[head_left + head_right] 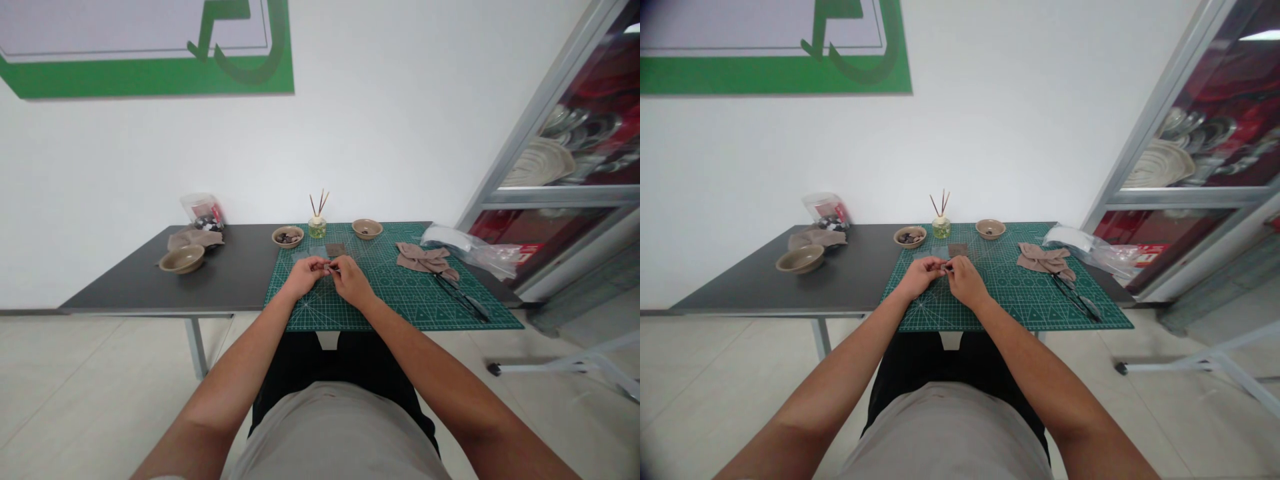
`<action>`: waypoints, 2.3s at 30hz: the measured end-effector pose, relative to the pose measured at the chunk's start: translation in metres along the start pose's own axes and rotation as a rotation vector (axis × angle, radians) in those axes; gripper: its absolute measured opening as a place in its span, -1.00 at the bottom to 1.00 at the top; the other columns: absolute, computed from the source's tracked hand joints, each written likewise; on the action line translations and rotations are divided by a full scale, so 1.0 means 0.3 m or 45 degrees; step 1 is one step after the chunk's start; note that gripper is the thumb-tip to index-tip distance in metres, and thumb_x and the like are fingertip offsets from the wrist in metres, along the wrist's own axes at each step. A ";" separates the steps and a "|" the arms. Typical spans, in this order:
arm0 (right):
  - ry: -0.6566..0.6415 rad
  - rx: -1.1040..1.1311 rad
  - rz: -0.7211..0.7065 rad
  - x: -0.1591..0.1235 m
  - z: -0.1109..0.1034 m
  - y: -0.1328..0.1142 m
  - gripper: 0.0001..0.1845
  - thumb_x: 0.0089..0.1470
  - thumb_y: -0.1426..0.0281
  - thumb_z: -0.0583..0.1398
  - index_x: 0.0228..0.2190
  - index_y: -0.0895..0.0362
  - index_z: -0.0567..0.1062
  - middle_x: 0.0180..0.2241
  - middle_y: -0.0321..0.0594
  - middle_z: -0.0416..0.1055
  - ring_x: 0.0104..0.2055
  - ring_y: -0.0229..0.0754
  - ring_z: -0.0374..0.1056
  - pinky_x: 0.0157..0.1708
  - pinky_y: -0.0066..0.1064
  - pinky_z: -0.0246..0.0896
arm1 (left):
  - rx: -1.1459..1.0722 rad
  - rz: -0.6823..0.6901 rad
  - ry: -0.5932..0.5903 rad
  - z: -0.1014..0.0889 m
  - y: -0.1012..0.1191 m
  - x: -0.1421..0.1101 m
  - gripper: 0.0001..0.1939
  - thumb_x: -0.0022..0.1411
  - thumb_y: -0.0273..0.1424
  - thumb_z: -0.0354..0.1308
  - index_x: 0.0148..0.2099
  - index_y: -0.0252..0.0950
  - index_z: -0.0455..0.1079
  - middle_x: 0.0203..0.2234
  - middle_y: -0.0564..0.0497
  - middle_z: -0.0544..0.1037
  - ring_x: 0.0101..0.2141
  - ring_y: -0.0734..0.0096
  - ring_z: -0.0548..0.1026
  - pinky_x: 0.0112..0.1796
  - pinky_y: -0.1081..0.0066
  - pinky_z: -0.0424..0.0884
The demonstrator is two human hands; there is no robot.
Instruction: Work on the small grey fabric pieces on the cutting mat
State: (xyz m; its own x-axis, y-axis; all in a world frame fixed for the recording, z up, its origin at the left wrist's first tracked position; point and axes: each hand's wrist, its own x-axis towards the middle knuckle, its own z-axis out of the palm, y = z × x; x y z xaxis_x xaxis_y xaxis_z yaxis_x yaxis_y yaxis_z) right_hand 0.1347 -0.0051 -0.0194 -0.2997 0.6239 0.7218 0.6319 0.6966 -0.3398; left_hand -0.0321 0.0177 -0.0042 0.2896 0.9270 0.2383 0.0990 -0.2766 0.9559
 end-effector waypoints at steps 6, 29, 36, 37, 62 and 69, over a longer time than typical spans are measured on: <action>-0.009 0.013 0.000 0.003 -0.003 -0.005 -0.90 0.15 0.51 0.03 -0.28 0.11 0.29 -0.30 -0.08 0.31 -0.21 -0.03 0.24 -0.17 -0.15 0.24 | -0.013 0.001 0.009 -0.001 -0.016 0.005 -0.75 -0.11 -0.40 0.31 -0.28 -0.34 0.51 -0.56 0.13 0.44 -0.49 0.53 0.34 -0.37 0.46 0.27; -0.007 -0.005 0.007 0.001 -0.011 -0.007 -0.83 0.17 0.55 0.01 -0.30 0.10 0.36 -0.30 -0.09 0.34 -0.19 -0.02 0.26 -0.15 -0.16 0.24 | -0.019 -0.016 0.014 -0.001 -0.011 0.005 -0.73 -0.12 -0.41 0.31 -0.28 -0.36 0.52 -0.56 0.12 0.44 -0.51 0.54 0.32 -0.41 0.48 0.26; -0.027 -0.037 0.012 0.001 -0.013 -0.015 -0.83 0.17 0.54 0.01 -0.28 0.10 0.37 -0.30 -0.08 0.34 -0.19 0.00 0.25 -0.14 -0.13 0.23 | -0.058 -0.014 -0.009 -0.001 -0.025 0.007 -0.74 -0.11 -0.43 0.31 -0.27 -0.35 0.52 -0.55 0.11 0.49 -0.49 0.50 0.39 -0.36 0.45 0.33; -0.027 -0.033 0.002 0.000 -0.013 -0.016 -0.82 0.17 0.54 0.01 -0.28 0.10 0.37 -0.29 -0.08 0.34 -0.18 0.00 0.25 -0.14 -0.13 0.23 | -0.057 -0.016 -0.011 -0.001 -0.026 0.007 -0.75 -0.11 -0.42 0.32 -0.28 -0.35 0.52 -0.54 0.10 0.50 -0.48 0.49 0.41 -0.35 0.44 0.34; -0.009 0.068 0.020 0.002 0.010 0.012 -0.86 0.17 0.53 0.04 -0.28 0.10 0.35 -0.29 -0.09 0.37 -0.20 -0.03 0.30 -0.16 -0.15 0.27 | -0.131 -0.056 -0.024 -0.004 -0.017 0.002 -0.74 -0.15 -0.42 0.32 -0.31 -0.34 0.50 -0.54 0.09 0.52 -0.48 0.46 0.43 -0.34 0.42 0.32; -0.020 0.035 0.022 0.003 0.007 0.012 -0.87 0.17 0.51 0.03 -0.29 0.10 0.34 -0.29 -0.08 0.36 -0.20 -0.02 0.28 -0.16 -0.14 0.26 | -0.127 -0.044 0.011 -0.001 -0.010 0.000 -0.74 -0.16 -0.42 0.35 -0.32 -0.35 0.50 -0.55 0.10 0.50 -0.49 0.49 0.42 -0.35 0.43 0.33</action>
State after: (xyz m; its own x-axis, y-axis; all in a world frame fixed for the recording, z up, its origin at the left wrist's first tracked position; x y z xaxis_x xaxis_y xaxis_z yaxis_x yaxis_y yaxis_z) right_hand 0.1352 -0.0012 -0.0212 -0.3002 0.6411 0.7063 0.6173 0.6951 -0.3685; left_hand -0.0328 0.0186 -0.0071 0.2796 0.9378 0.2058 0.0134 -0.2182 0.9758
